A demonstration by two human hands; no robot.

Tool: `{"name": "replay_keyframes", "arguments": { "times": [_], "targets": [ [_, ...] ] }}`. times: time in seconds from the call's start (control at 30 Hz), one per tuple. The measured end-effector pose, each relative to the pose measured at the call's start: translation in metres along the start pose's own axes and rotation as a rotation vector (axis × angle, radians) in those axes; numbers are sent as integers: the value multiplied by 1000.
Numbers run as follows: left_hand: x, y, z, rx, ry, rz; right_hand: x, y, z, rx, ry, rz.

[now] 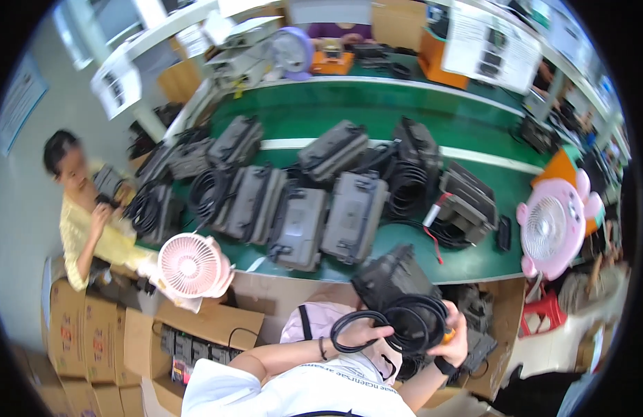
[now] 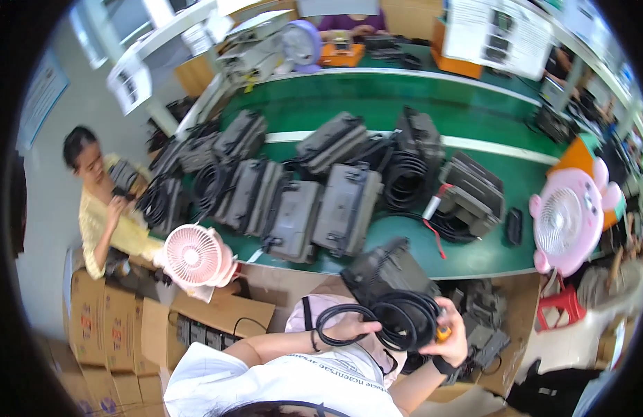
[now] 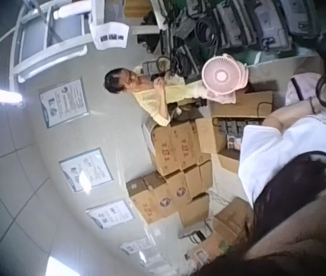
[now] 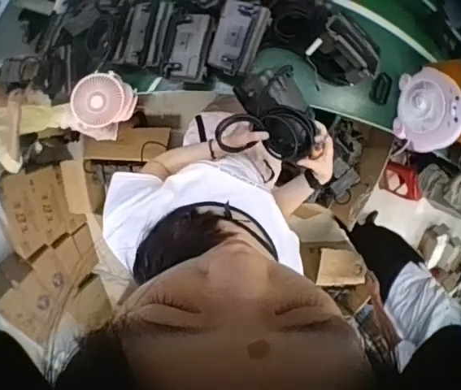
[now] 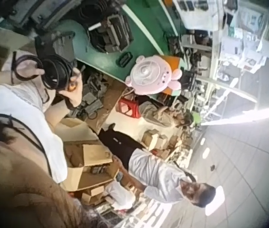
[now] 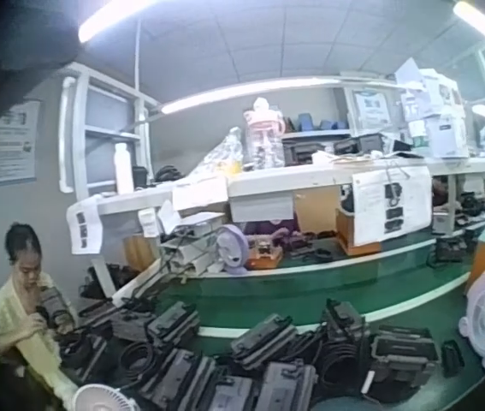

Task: Assembling battery packs by connecting internal wires and housing components into a plastic protective case.

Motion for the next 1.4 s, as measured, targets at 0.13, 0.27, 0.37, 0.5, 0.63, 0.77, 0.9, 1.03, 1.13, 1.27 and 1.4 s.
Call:
{"name": "replay_keyframes", "arguments": {
  "times": [0.13, 0.27, 0.37, 0.5, 0.63, 0.77, 0.9, 1.03, 1.13, 1.27, 1.4],
  "targets": [
    [15, -18, -30, 47, -10, 174, 20, 18, -2, -188, 79, -105],
    [22, -14, -29, 97, 103, 258, 22, 22, -8, -250, 139, -152],
    [23, -8, -40, 22, -109, 237, 22, 23, -14, -297, 160, -136],
    [0, 8, -3, 83, -380, 279, 9, 13, -8, -322, 137, -49],
    [19, 25, -43, 177, -388, 263, 4, 4, -5, -227, 124, -187],
    [37, 40, -75, 239, -438, 243, -10, -11, 1, -210, 115, -148],
    [43, 75, -58, 206, -469, 137, -22, -19, 8, -215, 78, -123],
    [76, 103, -83, 544, -700, 125, -41, -26, 12, -179, -57, -183],
    [111, 120, -135, 570, -798, -149, -61, -24, 3, 101, -292, -385],
    [134, 161, -211, 322, -1055, -426, -93, -36, -35, 196, -242, -414],
    [131, 190, -308, 127, -1344, -716, -119, -54, -79, 174, -37, -453]
  ]
}}
Point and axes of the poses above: each hand's wrist, its own x-axis away from the middle knuckle, its own y-axis out of the back of the hand, z = x × y, the point moved 7 cm from there along -x, towards the middle knuckle, and after that the axes turned 10 degrees about x, right-handed, at the moved point
